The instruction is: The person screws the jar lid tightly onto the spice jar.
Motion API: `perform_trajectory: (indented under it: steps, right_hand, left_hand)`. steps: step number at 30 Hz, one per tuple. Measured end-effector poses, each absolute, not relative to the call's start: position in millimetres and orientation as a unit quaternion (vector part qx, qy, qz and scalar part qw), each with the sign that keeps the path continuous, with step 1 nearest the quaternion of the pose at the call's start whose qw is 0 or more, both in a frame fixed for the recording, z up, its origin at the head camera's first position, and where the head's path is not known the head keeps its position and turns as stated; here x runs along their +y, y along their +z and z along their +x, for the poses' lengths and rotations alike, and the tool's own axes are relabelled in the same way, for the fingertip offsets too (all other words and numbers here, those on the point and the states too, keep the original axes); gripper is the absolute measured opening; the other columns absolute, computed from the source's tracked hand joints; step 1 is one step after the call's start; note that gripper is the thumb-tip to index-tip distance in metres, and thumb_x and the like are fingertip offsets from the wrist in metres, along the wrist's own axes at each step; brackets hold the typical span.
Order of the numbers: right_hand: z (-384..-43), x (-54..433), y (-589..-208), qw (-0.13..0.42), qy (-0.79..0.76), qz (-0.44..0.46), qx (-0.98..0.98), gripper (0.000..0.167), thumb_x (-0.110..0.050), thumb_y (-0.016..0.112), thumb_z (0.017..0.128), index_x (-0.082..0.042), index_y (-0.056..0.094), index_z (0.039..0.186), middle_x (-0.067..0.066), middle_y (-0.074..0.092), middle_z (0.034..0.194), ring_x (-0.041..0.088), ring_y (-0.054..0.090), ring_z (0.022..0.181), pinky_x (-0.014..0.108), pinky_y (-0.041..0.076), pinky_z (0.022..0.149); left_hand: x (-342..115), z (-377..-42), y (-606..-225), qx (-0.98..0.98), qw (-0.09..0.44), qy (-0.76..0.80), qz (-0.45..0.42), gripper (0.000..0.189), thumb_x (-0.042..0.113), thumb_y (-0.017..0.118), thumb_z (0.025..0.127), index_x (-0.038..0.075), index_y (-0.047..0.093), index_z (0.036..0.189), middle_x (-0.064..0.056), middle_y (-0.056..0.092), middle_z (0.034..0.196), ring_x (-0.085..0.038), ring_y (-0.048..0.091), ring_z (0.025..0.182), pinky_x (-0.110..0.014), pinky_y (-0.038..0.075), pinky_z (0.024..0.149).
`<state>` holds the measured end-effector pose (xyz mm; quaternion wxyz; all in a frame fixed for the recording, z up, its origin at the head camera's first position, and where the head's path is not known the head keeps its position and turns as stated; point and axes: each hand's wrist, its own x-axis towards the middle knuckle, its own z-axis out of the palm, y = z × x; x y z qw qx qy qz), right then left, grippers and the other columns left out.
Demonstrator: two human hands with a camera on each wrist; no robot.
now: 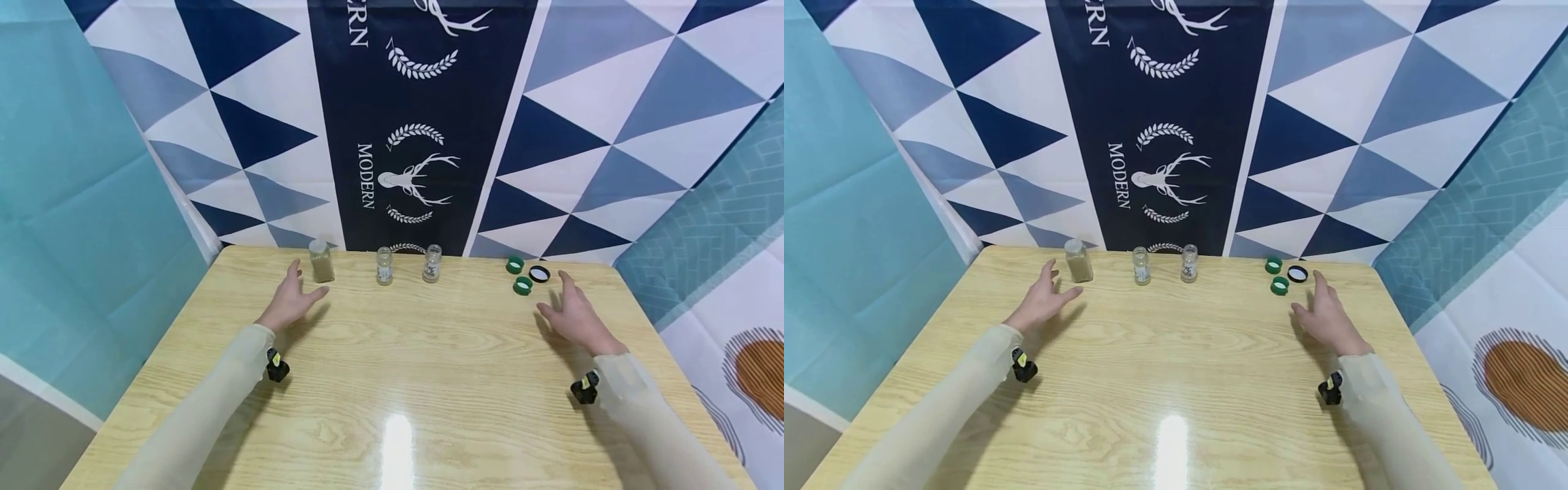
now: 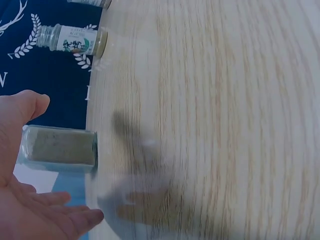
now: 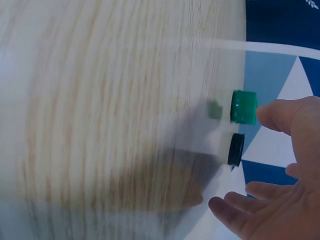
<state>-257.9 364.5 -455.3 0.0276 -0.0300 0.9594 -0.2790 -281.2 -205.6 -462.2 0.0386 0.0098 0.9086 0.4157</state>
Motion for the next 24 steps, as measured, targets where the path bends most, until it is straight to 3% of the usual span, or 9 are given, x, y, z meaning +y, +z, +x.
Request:
perform_trajectory:
  steps: [11, 24]
  right_hand:
    - [-264.2, 374.4, -461.1, 0.019, -0.294, -0.016, 0.956, 0.095, -0.034, 0.056, 0.105, 0.01, -0.009, 0.159, 0.05, 0.01, 0.156, 0.067, 0.017, 0.142, 0.078, 0.024, 0.112]
    - [-281.2, 377.8, -455.3, 0.033, -0.313, 0.015, 0.949, 0.095, -0.038, 0.052, 0.106, 0.01, -0.011, 0.159, 0.048, 0.009, 0.157, 0.065, 0.018, 0.144, 0.077, 0.025, 0.112]
  left_hand:
    - [-205.0, -289.4, -462.1, 0.895, 0.005, 0.446, 0.017, 0.103, 0.042, 0.069, 0.097, 0.006, 0.001, 0.165, -0.027, 0.023, 0.166, -0.051, 0.035, 0.147, -0.061, 0.033, 0.12]
    - [-203.7, -303.6, -452.9, 0.888, 0.003, 0.459, 0.01, 0.105, 0.039, 0.071, 0.097, 0.008, -0.003, 0.165, -0.029, 0.019, 0.167, -0.052, 0.032, 0.148, -0.06, 0.032, 0.122]
